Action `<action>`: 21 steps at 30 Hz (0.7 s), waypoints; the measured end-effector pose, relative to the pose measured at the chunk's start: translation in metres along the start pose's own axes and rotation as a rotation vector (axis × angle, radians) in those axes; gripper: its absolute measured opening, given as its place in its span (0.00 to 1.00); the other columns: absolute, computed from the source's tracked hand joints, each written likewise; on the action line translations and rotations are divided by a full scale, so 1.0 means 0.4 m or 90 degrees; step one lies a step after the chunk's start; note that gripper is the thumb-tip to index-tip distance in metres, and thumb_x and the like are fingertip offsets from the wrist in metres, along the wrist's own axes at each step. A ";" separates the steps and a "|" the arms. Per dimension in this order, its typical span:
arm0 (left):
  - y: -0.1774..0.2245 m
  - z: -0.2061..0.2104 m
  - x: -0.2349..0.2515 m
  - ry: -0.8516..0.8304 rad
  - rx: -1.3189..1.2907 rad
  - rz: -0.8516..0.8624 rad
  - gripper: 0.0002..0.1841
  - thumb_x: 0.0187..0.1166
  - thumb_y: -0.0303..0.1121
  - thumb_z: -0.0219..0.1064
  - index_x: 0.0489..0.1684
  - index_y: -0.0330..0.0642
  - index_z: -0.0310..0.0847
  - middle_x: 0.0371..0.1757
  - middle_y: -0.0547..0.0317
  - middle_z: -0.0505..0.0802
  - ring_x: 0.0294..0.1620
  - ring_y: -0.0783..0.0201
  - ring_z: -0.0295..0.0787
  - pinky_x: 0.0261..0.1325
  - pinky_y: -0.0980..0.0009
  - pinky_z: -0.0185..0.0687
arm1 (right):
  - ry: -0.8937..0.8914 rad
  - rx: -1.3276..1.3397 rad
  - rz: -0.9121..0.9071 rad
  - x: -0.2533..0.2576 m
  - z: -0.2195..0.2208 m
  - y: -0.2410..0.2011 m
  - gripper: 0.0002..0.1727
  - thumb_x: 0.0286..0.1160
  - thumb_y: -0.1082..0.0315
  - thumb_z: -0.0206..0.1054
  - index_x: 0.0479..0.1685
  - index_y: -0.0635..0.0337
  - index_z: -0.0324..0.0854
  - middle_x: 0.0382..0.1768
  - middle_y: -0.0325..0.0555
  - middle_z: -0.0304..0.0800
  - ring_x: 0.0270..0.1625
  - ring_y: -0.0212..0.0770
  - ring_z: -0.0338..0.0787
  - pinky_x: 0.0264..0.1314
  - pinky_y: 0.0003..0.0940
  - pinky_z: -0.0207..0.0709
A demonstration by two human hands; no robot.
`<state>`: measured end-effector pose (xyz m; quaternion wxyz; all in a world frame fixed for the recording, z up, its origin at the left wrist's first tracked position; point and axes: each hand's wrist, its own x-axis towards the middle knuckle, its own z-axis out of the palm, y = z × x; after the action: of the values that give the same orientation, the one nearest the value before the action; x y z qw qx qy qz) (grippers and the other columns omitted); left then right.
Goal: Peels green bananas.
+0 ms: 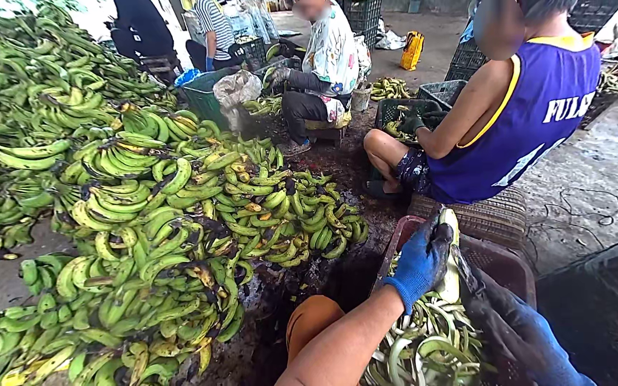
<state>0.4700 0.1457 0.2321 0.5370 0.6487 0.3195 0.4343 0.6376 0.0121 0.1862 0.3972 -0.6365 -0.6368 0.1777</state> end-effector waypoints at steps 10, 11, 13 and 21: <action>0.007 -0.001 0.008 -0.019 -0.029 -0.030 0.27 0.94 0.38 0.49 0.87 0.31 0.62 0.77 0.38 0.81 0.78 0.57 0.78 0.83 0.59 0.67 | -0.007 -0.003 0.001 0.009 -0.005 -0.007 0.39 0.80 0.37 0.59 0.85 0.51 0.72 0.67 0.53 0.87 0.64 0.40 0.89 0.69 0.45 0.81; 0.010 -0.003 0.010 -0.021 -0.022 -0.032 0.27 0.94 0.38 0.49 0.86 0.31 0.62 0.77 0.38 0.81 0.78 0.56 0.78 0.84 0.59 0.67 | -0.006 -0.004 0.001 0.011 -0.006 -0.006 0.39 0.80 0.37 0.58 0.85 0.51 0.72 0.68 0.52 0.87 0.65 0.39 0.88 0.70 0.44 0.81; 0.003 -0.003 0.015 -0.023 -0.004 -0.041 0.26 0.93 0.37 0.49 0.86 0.32 0.64 0.75 0.37 0.83 0.77 0.55 0.79 0.82 0.57 0.69 | 0.002 -0.005 -0.004 0.012 -0.004 -0.002 0.40 0.79 0.36 0.59 0.85 0.51 0.72 0.68 0.51 0.88 0.65 0.38 0.88 0.69 0.43 0.81; -0.007 0.002 0.009 -0.021 -0.036 -0.028 0.26 0.93 0.37 0.50 0.85 0.31 0.64 0.76 0.38 0.82 0.77 0.56 0.79 0.82 0.58 0.69 | -0.039 0.012 0.014 0.008 -0.017 -0.019 0.38 0.82 0.43 0.61 0.86 0.57 0.69 0.70 0.58 0.85 0.67 0.43 0.87 0.73 0.45 0.79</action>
<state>0.4723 0.1495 0.2300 0.5697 0.6332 0.3125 0.4204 0.6380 0.0121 0.1968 0.3813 -0.6340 -0.6399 0.2076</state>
